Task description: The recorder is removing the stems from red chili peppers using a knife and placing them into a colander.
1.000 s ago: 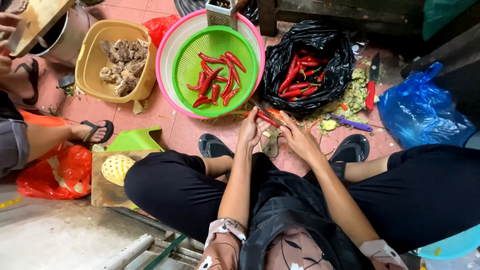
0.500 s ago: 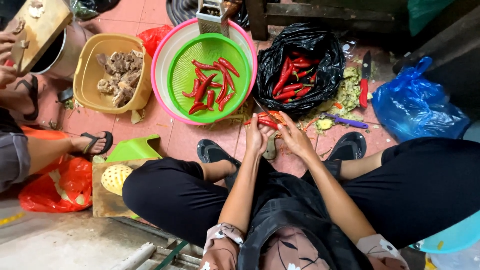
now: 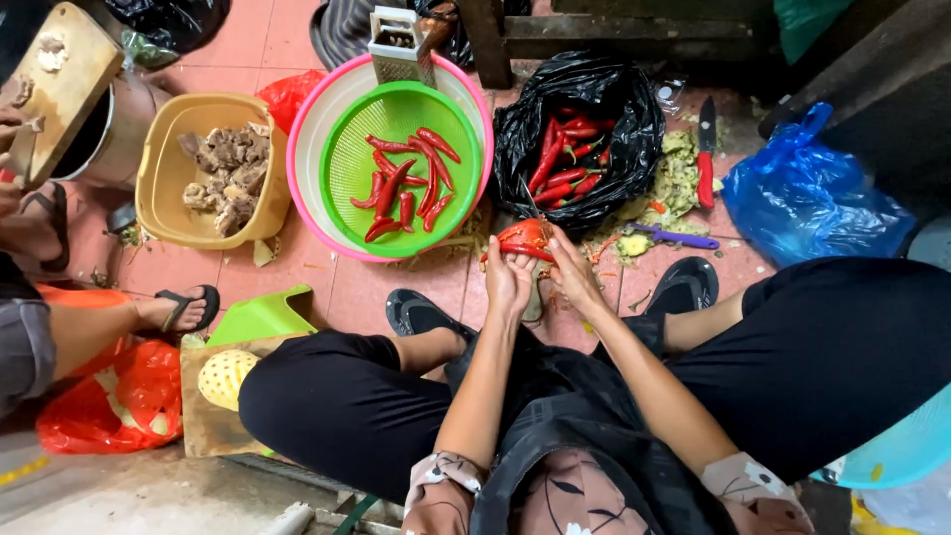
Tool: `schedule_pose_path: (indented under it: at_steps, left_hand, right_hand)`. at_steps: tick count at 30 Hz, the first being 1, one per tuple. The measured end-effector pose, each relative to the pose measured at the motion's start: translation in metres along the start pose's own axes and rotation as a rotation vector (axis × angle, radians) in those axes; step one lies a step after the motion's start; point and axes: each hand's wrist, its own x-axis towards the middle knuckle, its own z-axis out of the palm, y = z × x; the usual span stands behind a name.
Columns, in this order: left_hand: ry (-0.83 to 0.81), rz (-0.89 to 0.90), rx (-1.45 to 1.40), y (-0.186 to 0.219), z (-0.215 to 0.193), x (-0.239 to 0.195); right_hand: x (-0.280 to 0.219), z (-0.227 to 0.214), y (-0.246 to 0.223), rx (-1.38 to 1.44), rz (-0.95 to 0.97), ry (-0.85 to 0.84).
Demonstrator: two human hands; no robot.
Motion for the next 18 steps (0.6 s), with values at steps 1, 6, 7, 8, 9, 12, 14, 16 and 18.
schedule_pose_path:
  at_steps: [1,6,7,8,9,12,14,16,18]
  left_hand:
    - [-0.002,0.0,0.0,0.0,0.0,0.0]
    - [0.0,-0.014,0.02,0.002,0.01,-0.015]
    - [0.001,-0.014,0.019,-0.004,-0.002,-0.004]
    - [-0.008,0.008,0.03,-0.011,-0.014,0.006]
    - [-0.018,0.031,0.039,-0.018,-0.025,0.017]
    - [-0.032,0.104,0.015,-0.024,-0.06,0.052]
    - [-0.057,0.147,0.044,0.012,-0.029,0.029]
    - [-0.076,0.191,0.074,0.043,0.0,0.002]
    - [-0.133,0.223,0.146,0.068,0.034,-0.025]
  right_hand:
    - [-0.008,0.003,-0.01,0.0,-0.002,0.001]
    - [0.005,-0.006,0.008,0.285,0.182,0.023]
    - [0.004,-0.007,0.004,0.285,0.182,0.024]
    - [0.004,-0.009,0.0,0.371,0.204,0.018]
    - [0.004,-0.01,-0.004,0.457,0.225,0.012]
    - [-0.022,-0.015,-0.067,0.475,0.206,0.036]
    - [-0.001,-0.034,-0.044,0.437,0.2,0.03]
    - [0.005,-0.038,-0.032,0.4,0.199,0.022]
    - [-0.002,-0.031,-0.037,0.176,0.148,0.064]
